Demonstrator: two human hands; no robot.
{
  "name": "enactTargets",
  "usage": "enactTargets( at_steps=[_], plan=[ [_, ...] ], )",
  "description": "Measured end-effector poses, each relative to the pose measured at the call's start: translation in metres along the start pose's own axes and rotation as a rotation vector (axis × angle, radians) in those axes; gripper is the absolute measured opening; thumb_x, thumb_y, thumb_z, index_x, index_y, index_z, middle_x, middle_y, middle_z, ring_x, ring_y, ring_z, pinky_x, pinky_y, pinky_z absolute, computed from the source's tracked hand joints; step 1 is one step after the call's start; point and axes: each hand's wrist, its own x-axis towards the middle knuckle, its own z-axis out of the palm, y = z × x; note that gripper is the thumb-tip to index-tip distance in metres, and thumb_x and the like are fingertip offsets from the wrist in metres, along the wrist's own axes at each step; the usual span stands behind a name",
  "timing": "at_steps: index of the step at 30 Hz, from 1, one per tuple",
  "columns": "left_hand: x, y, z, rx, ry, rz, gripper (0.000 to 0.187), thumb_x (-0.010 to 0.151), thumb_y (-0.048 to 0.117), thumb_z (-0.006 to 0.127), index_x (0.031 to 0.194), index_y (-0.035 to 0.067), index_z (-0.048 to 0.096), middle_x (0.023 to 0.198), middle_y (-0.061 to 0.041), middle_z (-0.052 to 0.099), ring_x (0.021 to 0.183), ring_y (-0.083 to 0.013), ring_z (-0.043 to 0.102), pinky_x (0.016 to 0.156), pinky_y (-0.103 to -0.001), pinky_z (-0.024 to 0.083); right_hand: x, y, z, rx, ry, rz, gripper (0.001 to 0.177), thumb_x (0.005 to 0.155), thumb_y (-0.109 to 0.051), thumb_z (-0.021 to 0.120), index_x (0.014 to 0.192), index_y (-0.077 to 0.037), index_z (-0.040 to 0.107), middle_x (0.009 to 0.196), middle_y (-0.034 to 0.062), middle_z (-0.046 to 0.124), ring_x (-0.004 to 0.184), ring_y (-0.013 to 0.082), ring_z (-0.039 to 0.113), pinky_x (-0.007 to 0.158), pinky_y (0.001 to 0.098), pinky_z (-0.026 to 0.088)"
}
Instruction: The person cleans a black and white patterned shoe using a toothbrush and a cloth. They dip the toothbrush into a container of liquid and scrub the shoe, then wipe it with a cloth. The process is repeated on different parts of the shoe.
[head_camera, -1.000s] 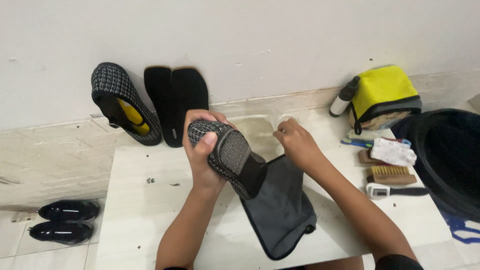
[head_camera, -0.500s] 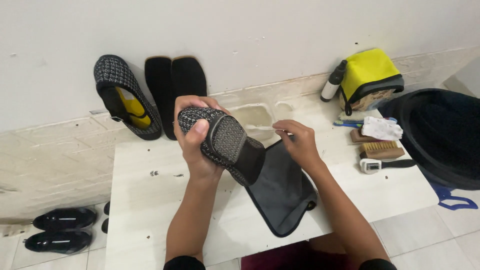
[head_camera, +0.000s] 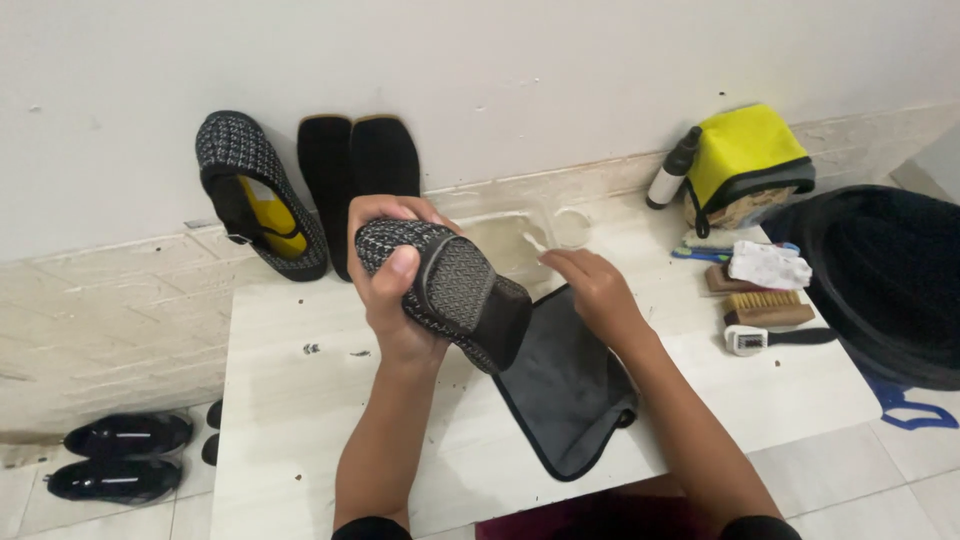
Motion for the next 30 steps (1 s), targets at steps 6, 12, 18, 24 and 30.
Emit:
enactTargets(
  at_steps=[6, 12, 18, 24, 30],
  plan=[
    [0.000, 0.001, 0.005, 0.004, -0.010, 0.002, 0.038, 0.079, 0.032, 0.066, 0.097, 0.007, 0.046, 0.083, -0.012, 0.054, 0.068, -0.0201, 0.061, 0.052, -0.026, 0.053, 0.002, 0.002, 0.006, 0.000, 0.043, -0.037, 0.028, 0.091, 0.010, 0.054, 0.108, -0.005, 0.070, 0.095, 0.0108, 0.074, 0.093, 0.0247, 0.070, 0.080, 0.0333, 0.057],
    [-0.001, -0.006, 0.010, 0.010, -0.018, -0.015, 0.038, 0.079, 0.032, 0.067, 0.097, 0.006, 0.046, 0.083, -0.012, 0.055, 0.069, -0.0207, 0.063, 0.053, -0.027, 0.054, -0.005, 0.014, 0.014, -0.115, 0.084, -0.061, 0.027, 0.090, 0.006, 0.059, 0.104, -0.012, 0.074, 0.093, 0.0042, 0.075, 0.096, 0.0203, 0.066, 0.080, 0.0309, 0.050],
    [0.000, -0.019, 0.009, -0.006, -0.018, -0.067, 0.038, 0.079, 0.031, 0.068, 0.097, 0.005, 0.046, 0.082, -0.013, 0.054, 0.069, -0.0210, 0.062, 0.052, -0.028, 0.054, -0.006, 0.015, 0.013, -0.133, 0.059, -0.016, 0.031, 0.088, 0.006, 0.060, 0.102, -0.017, 0.075, 0.094, 0.0006, 0.075, 0.101, 0.0191, 0.064, 0.084, 0.0312, 0.047],
    [0.009, -0.029, 0.000, 0.003, -0.004, -0.120, 0.039, 0.078, 0.032, 0.068, 0.097, 0.005, 0.047, 0.083, -0.014, 0.055, 0.068, -0.0215, 0.063, 0.052, -0.029, 0.054, -0.016, 0.032, 0.031, -0.208, -0.079, -0.039, 0.036, 0.086, 0.005, 0.058, 0.110, -0.018, 0.072, 0.108, -0.0015, 0.073, 0.112, 0.0212, 0.059, 0.090, 0.0373, 0.043],
    [0.015, -0.040, -0.006, -0.011, 0.041, -0.153, 0.039, 0.078, 0.030, 0.069, 0.097, 0.004, 0.046, 0.084, -0.015, 0.054, 0.068, -0.0216, 0.062, 0.050, -0.029, 0.054, -0.014, 0.026, 0.024, -0.248, -0.180, -0.023, 0.048, 0.080, -0.005, 0.067, 0.125, -0.021, 0.063, 0.128, 0.0035, 0.063, 0.124, 0.0277, 0.052, 0.096, 0.0457, 0.042]
  ],
)
